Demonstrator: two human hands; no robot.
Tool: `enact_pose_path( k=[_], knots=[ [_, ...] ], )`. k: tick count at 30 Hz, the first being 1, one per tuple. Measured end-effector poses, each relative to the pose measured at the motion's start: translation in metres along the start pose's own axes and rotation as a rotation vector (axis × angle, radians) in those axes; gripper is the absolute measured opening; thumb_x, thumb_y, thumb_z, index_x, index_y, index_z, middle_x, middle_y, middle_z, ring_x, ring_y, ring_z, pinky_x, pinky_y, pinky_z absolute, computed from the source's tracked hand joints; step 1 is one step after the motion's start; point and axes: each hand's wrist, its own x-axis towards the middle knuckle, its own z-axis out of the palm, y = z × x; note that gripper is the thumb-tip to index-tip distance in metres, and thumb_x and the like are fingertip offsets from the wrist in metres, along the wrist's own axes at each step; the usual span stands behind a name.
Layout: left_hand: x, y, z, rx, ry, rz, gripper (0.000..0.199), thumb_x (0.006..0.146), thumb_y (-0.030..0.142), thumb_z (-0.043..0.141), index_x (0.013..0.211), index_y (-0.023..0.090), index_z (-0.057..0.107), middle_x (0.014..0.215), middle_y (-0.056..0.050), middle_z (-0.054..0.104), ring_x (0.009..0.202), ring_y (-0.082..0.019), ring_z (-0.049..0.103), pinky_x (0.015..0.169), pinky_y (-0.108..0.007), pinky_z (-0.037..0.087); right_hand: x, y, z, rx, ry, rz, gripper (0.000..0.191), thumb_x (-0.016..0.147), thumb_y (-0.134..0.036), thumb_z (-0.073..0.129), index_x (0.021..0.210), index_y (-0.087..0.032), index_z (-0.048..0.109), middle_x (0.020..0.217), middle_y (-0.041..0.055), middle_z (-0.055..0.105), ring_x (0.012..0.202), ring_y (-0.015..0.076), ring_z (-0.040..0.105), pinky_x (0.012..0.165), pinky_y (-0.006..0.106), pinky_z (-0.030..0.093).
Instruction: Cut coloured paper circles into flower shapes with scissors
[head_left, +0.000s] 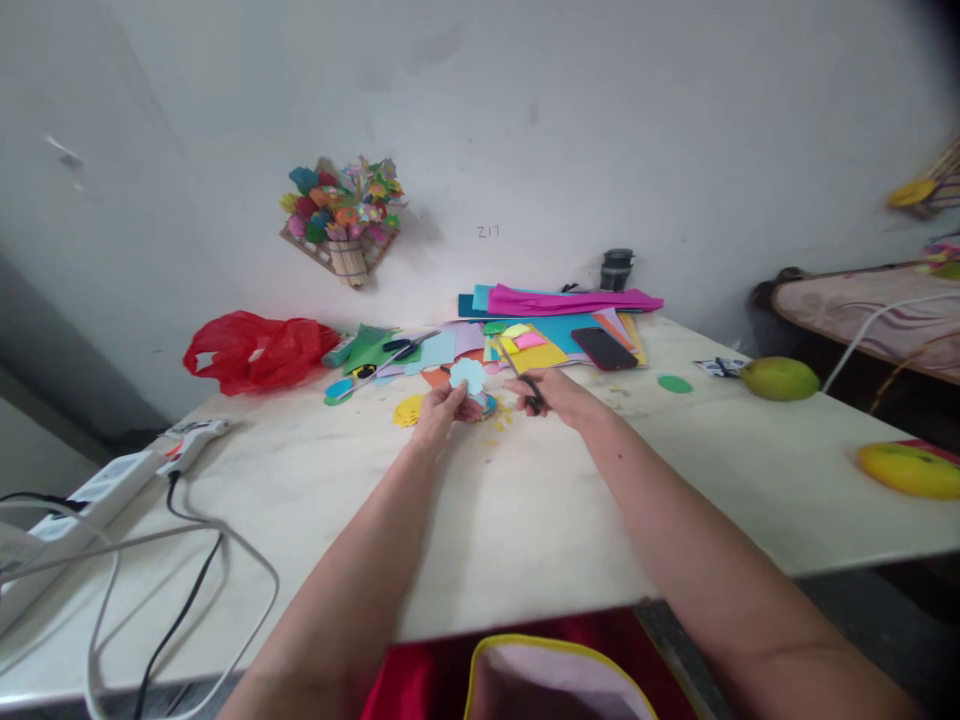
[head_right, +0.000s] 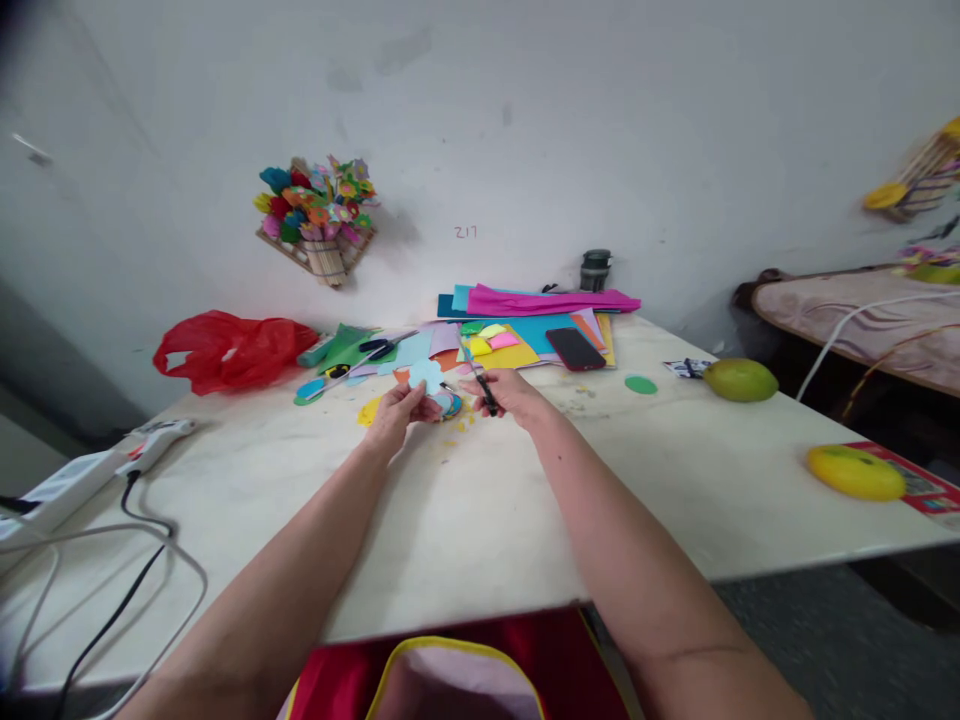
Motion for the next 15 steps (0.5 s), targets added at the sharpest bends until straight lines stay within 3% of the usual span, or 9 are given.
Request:
enact_pose_path(
  k=[5,15],
  knots=[
    [-0.005,0.002,0.003,0.148,-0.211,0.002,0.038,0.073,0.051,0.061,0.064,0.017,0.050,0.055,-0.003,0.064,0.048,-0.012,0.057,0.052,-0.024,0.045,0.005,0.004,0.005,0.113,0.105,-0.049,0.037,0.060,-0.025,0.076,0.089,-0.016,0.055,0.063,0.0004,0.064,0.049,0.0097,0.058,0.042,0.017,0.034],
    [-0.009,0.006,0.004,0.203,-0.266,-0.043,0.034,0.070,0.046,0.066,0.059,0.016,0.052,0.054,-0.003,0.062,0.049,-0.012,0.055,0.054,-0.024,0.044,0.011,0.012,0.005,0.143,0.022,-0.184,0.039,0.053,-0.011,0.072,0.090,-0.015,0.060,0.061,-0.0036,0.058,0.052,0.0070,0.052,0.051,0.019,0.041]
  ],
)
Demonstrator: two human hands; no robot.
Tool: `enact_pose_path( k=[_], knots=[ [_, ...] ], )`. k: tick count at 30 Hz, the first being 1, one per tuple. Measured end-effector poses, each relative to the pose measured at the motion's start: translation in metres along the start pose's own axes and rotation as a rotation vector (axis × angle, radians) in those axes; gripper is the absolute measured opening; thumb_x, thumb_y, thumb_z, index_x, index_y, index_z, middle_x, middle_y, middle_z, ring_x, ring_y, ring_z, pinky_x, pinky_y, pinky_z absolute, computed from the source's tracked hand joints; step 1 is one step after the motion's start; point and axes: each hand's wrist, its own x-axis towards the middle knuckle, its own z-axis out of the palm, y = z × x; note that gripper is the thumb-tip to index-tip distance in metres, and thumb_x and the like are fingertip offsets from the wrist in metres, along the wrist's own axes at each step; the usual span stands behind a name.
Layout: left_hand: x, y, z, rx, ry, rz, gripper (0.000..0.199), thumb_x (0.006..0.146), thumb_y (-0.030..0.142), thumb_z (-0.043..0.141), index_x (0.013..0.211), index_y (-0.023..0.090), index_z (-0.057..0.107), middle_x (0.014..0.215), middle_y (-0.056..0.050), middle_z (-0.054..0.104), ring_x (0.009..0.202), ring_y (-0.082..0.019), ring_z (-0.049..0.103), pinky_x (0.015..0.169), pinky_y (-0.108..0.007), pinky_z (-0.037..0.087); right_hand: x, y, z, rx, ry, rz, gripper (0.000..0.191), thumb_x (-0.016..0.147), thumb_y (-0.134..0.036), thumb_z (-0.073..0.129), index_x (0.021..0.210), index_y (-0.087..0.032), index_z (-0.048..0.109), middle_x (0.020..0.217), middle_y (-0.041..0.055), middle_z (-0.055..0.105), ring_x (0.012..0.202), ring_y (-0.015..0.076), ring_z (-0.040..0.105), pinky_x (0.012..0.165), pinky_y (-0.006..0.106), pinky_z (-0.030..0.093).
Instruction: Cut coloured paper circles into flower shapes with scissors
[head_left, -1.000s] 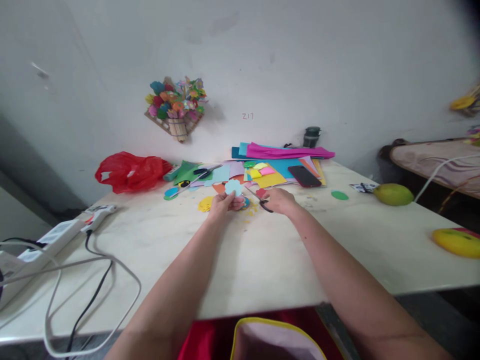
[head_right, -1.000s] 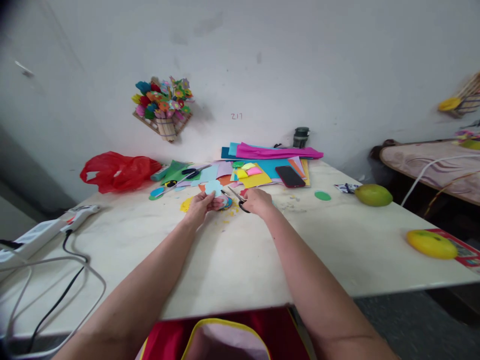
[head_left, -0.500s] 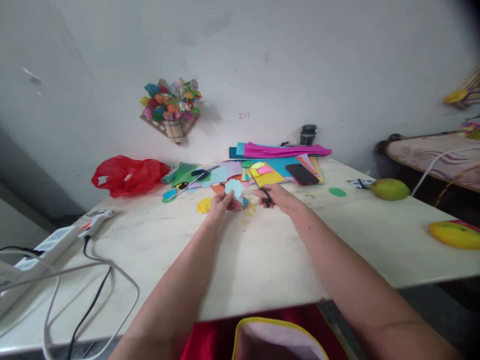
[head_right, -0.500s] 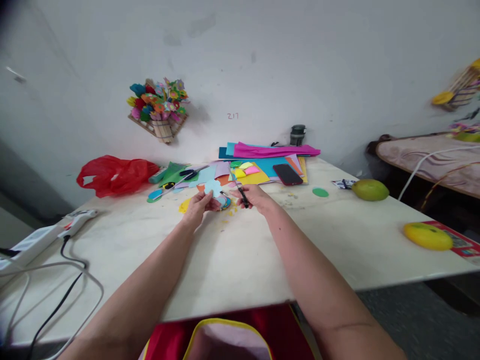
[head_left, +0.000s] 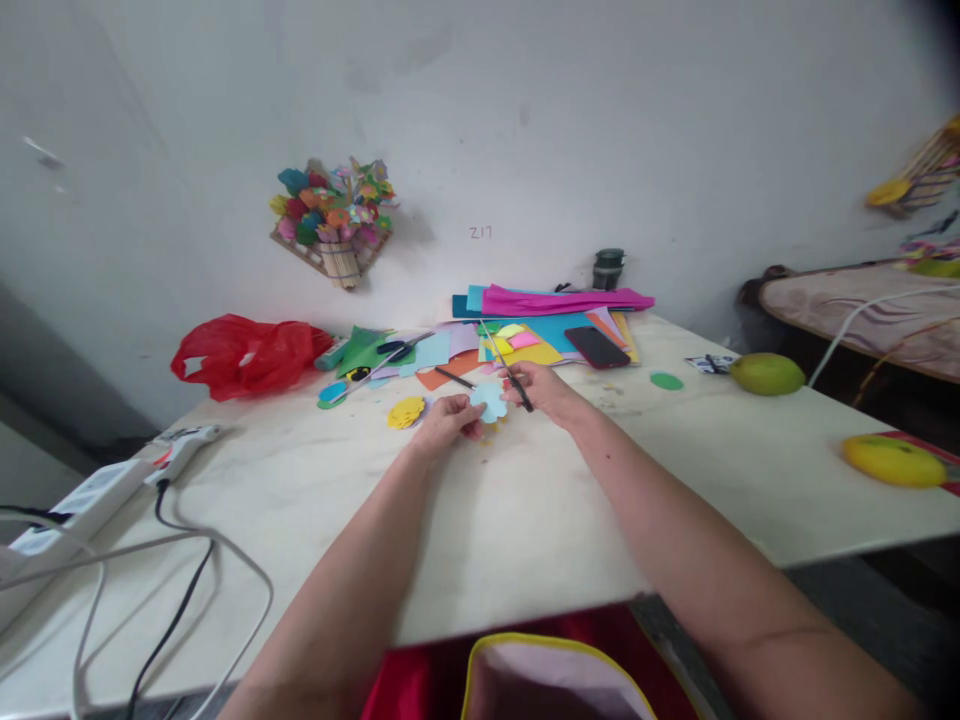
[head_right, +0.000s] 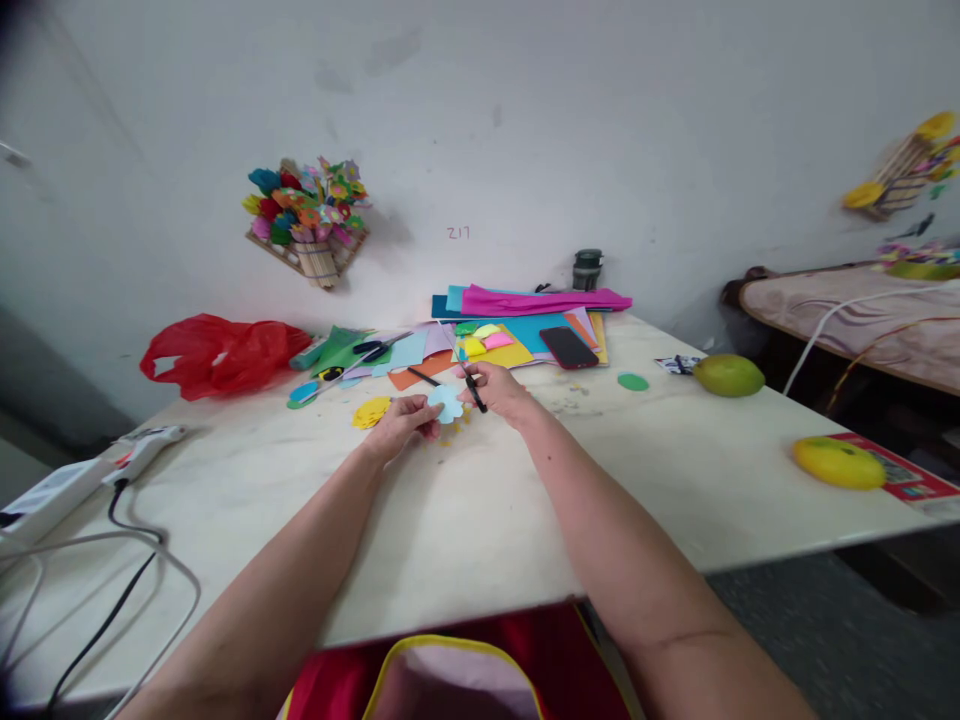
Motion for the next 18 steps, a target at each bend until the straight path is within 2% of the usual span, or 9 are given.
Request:
enact_pose_path(
  k=[8,12,18],
  knots=[
    [0.006,-0.006,0.004,-0.204,0.185,0.008,0.032,0.054,0.036,0.078,0.069,0.014,0.060,0.065,-0.002,0.065,0.063,-0.014,0.061,0.067,-0.028,0.047,-0.002,0.002,0.021,0.013,0.063,-0.017,0.033,0.057,-0.009,0.063,0.088,-0.016,0.055,0.053,-0.0067,0.056,0.044,0.0093,0.054,0.047,0.020,0.042],
    [0.008,-0.010,0.001,-0.258,0.198,0.009,0.031,0.055,0.035,0.078,0.071,0.014,0.062,0.068,-0.003,0.066,0.065,-0.016,0.062,0.068,-0.030,0.047,-0.003,0.003,0.031,0.015,0.088,-0.007,0.035,0.057,-0.007,0.060,0.090,-0.016,0.053,0.054,-0.0065,0.057,0.043,0.0108,0.055,0.046,0.022,0.043],
    [0.010,-0.014,0.000,-0.291,0.184,0.004,0.035,0.055,0.036,0.079,0.078,0.013,0.065,0.075,-0.005,0.067,0.066,-0.016,0.062,0.066,-0.029,0.049,0.000,0.010,0.033,-0.024,0.146,-0.036,0.035,0.056,-0.008,0.060,0.089,-0.017,0.054,0.054,-0.0069,0.055,0.043,0.0104,0.055,0.045,0.022,0.043]
  ],
)
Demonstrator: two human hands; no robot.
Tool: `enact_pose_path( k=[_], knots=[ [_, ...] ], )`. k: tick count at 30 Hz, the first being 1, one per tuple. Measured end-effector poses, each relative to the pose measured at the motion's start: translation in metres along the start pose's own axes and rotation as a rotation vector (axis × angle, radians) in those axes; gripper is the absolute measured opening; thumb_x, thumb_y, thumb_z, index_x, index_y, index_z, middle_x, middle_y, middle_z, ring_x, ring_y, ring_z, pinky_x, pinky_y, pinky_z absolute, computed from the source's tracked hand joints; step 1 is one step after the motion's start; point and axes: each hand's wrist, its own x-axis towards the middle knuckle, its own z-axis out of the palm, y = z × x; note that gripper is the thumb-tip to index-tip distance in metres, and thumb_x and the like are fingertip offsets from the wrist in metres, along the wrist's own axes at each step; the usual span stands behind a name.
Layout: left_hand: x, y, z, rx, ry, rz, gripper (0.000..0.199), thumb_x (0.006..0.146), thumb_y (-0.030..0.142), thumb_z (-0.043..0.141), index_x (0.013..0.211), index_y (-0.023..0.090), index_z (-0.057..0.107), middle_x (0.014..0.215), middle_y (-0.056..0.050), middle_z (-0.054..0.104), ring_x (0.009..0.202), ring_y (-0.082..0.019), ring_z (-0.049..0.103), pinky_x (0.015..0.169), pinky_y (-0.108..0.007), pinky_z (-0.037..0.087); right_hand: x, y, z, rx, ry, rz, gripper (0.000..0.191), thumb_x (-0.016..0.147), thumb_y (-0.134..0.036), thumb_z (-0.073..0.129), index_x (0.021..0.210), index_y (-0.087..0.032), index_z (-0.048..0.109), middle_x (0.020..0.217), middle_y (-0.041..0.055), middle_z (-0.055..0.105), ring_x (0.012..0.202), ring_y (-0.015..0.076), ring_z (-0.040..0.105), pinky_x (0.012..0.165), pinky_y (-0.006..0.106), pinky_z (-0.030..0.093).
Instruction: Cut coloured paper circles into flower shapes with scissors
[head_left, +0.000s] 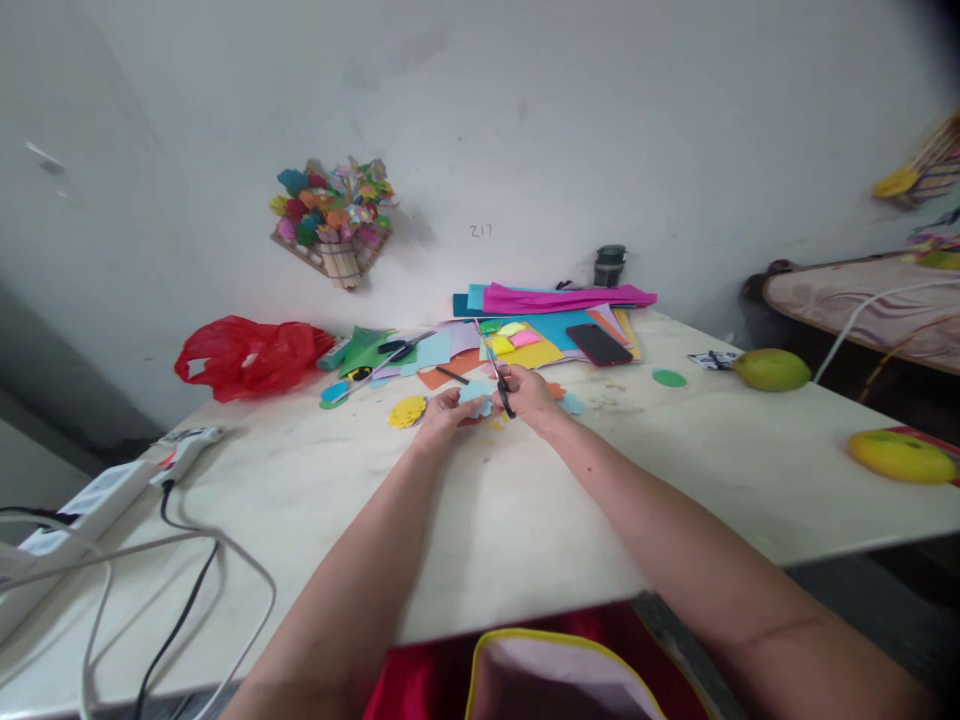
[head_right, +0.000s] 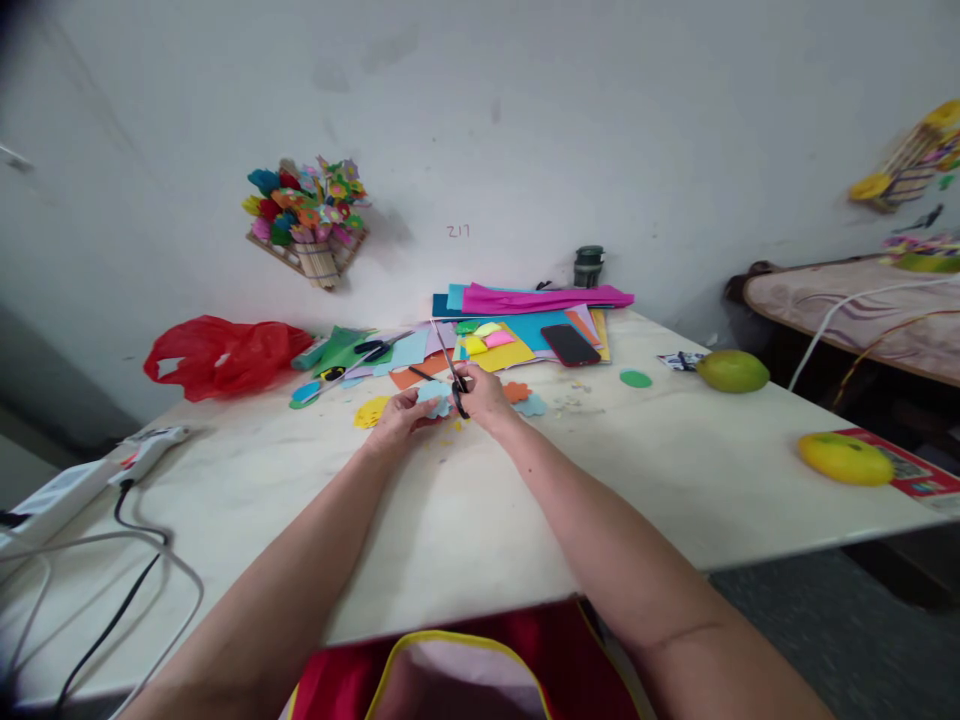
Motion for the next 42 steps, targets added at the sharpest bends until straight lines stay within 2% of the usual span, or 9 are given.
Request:
enact_pose_path(
  k=[3,7,11,17,22,25,29,36,42],
  knots=[
    [0.002,-0.004,-0.001,0.043,0.094,0.025,0.033,0.056,0.041,0.077,0.063,0.012,0.063,0.062,-0.004,0.064,0.057,-0.014,0.059,0.060,-0.026,0.047,0.000,0.001,0.001,0.019,-0.013,0.002,0.036,0.056,-0.009,0.061,0.090,-0.017,0.053,0.055,-0.0076,0.055,0.043,0.0103,0.055,0.046,0.022,0.044],
    [0.003,-0.005,-0.002,0.004,0.095,0.037,0.036,0.062,0.047,0.072,0.061,0.012,0.061,0.056,-0.004,0.060,0.053,-0.013,0.056,0.054,-0.025,0.046,-0.004,-0.004,0.003,0.040,-0.042,0.005,0.037,0.054,-0.012,0.063,0.089,-0.017,0.052,0.054,-0.0081,0.054,0.043,0.0095,0.054,0.046,0.022,0.044],
    [0.002,-0.003,0.000,-0.021,0.096,0.077,0.035,0.061,0.046,0.073,0.066,0.012,0.063,0.056,-0.002,0.059,0.050,-0.011,0.053,0.050,-0.023,0.043,-0.007,-0.009,0.004,0.055,-0.068,0.008,0.035,0.053,-0.013,0.065,0.084,-0.017,0.051,0.054,-0.0081,0.054,0.044,0.0087,0.052,0.046,0.022,0.044],
    [0.004,-0.003,0.008,0.012,0.199,0.168,0.038,0.058,0.046,0.075,0.072,0.012,0.065,0.055,0.000,0.057,0.047,-0.009,0.049,0.048,-0.021,0.040,-0.008,-0.008,0.004,0.079,-0.064,0.007,0.034,0.054,-0.012,0.065,0.084,-0.017,0.050,0.053,-0.0084,0.053,0.042,0.0079,0.051,0.045,0.022,0.043],
    [0.003,0.000,0.008,-0.030,0.292,0.109,0.050,0.065,0.057,0.065,0.091,0.014,0.066,0.064,-0.001,0.061,0.052,-0.011,0.054,0.049,-0.023,0.045,-0.007,-0.006,0.005,0.092,-0.041,0.006,0.037,0.054,-0.014,0.066,0.087,-0.017,0.050,0.053,-0.0080,0.054,0.041,0.0082,0.051,0.044,0.021,0.041],
    [0.000,0.002,0.006,-0.082,0.192,0.035,0.053,0.067,0.060,0.061,0.093,0.013,0.065,0.070,-0.005,0.064,0.060,-0.016,0.060,0.056,-0.027,0.049,-0.006,-0.003,0.006,0.107,-0.030,-0.002,0.037,0.052,-0.014,0.066,0.086,-0.017,0.050,0.051,-0.0087,0.053,0.041,0.0084,0.051,0.044,0.021,0.041],
    [-0.005,0.004,0.007,-0.067,-0.009,0.014,0.038,0.059,0.040,0.077,0.081,0.011,0.066,0.076,-0.008,0.068,0.069,-0.020,0.065,0.067,-0.030,0.051,-0.005,-0.001,0.007,0.124,-0.021,-0.016,0.039,0.052,-0.017,0.069,0.086,-0.017,0.051,0.055,-0.0078,0.055,0.043,0.0092,0.054,0.046,0.022,0.043],
    [-0.002,0.002,0.004,-0.112,0.094,0.023,0.034,0.062,0.036,0.076,0.082,0.011,0.064,0.075,-0.009,0.069,0.060,-0.017,0.065,0.056,-0.026,0.050,-0.005,-0.006,-0.002,0.035,0.011,0.053,0.033,0.062,-0.029,0.070,0.087,-0.018,0.053,0.055,-0.0059,0.054,0.042,0.0067,0.048,0.037,0.017,0.034],
    [0.002,0.000,0.001,-0.186,0.069,0.054,0.034,0.063,0.035,0.076,0.083,0.012,0.061,0.077,-0.008,0.068,0.064,-0.016,0.066,0.060,-0.026,0.052,-0.003,-0.001,-0.012,-0.117,-0.146,0.053,0.027,0.070,-0.041,0.064,0.077,-0.016,0.056,0.056,-0.0021,0.057,0.039,0.0053,0.047,0.030,0.015,0.023]
  ],
)
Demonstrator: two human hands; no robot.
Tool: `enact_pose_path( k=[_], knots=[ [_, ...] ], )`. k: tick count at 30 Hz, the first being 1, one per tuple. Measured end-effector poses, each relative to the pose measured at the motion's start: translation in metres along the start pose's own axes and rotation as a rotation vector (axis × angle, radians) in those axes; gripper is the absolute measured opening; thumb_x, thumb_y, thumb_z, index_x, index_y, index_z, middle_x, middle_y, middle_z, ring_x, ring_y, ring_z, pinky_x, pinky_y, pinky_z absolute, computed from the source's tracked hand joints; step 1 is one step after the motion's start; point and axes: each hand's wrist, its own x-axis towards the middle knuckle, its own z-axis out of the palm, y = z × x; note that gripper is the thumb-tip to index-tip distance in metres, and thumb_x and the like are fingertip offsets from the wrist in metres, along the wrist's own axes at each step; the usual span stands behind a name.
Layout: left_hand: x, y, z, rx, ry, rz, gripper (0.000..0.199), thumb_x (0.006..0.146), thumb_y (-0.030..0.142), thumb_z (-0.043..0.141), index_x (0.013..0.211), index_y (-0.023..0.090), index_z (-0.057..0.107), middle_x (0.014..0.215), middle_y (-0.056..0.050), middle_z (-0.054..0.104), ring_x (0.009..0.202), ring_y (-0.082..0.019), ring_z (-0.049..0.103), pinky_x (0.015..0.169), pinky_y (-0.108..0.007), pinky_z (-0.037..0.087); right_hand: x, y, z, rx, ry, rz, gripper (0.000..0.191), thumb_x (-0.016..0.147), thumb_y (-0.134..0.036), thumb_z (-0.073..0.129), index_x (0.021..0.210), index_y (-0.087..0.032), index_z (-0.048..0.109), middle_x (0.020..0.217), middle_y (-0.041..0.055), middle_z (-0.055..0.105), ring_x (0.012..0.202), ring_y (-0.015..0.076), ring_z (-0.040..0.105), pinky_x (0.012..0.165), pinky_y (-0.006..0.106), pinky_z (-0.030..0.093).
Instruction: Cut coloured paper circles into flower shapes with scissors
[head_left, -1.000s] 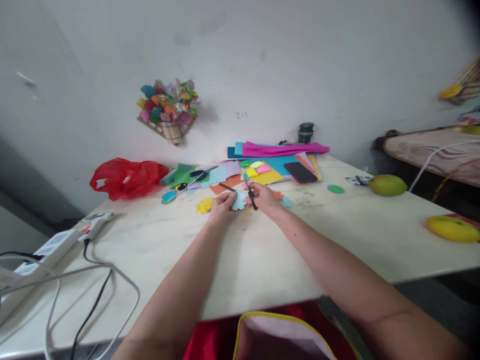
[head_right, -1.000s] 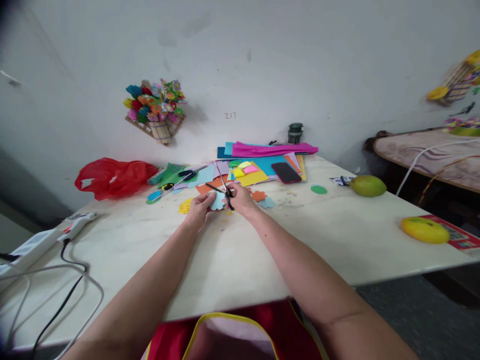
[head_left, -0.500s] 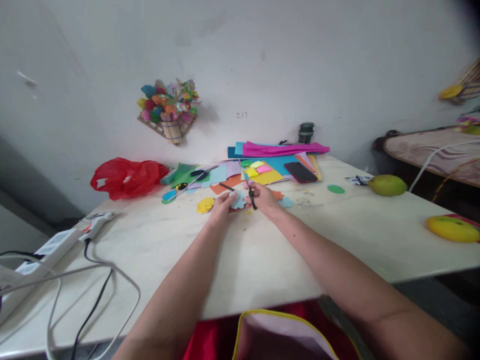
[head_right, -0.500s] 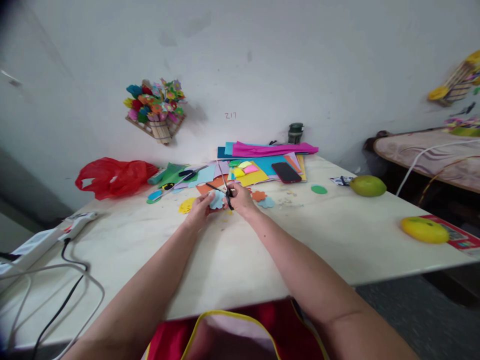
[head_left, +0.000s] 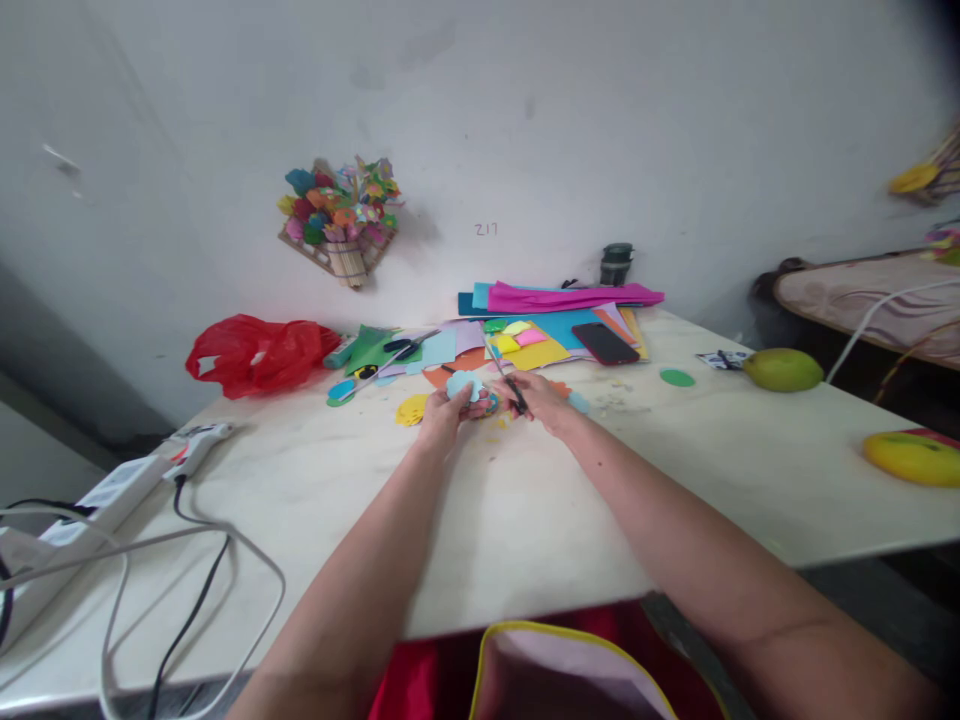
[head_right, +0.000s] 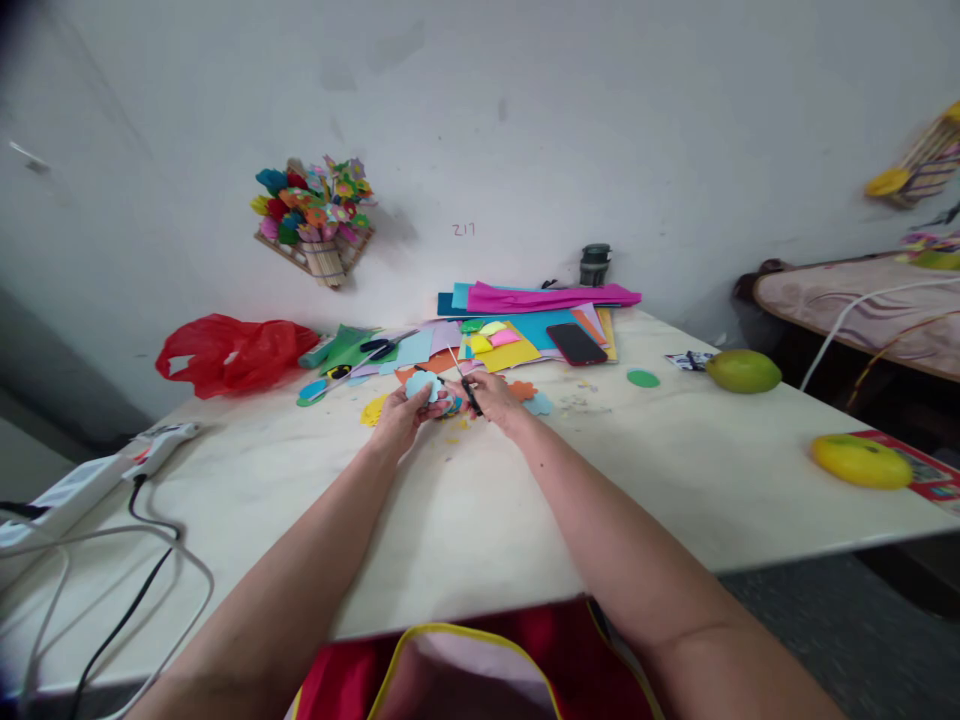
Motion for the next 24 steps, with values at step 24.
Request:
enact_pose_path(
  k=[24],
  knots=[
    [0.000,0.003,-0.001,-0.111,0.087,-0.024,0.028,0.060,0.019,0.076,0.083,0.008,0.066,0.079,-0.009,0.068,0.074,-0.018,0.066,0.066,-0.025,0.053,0.000,0.010,-0.006,-0.070,-0.301,0.038,0.031,0.073,-0.045,0.064,0.072,-0.015,0.056,0.057,-0.0017,0.057,0.041,0.0056,0.050,0.031,0.014,0.030]
  ],
)
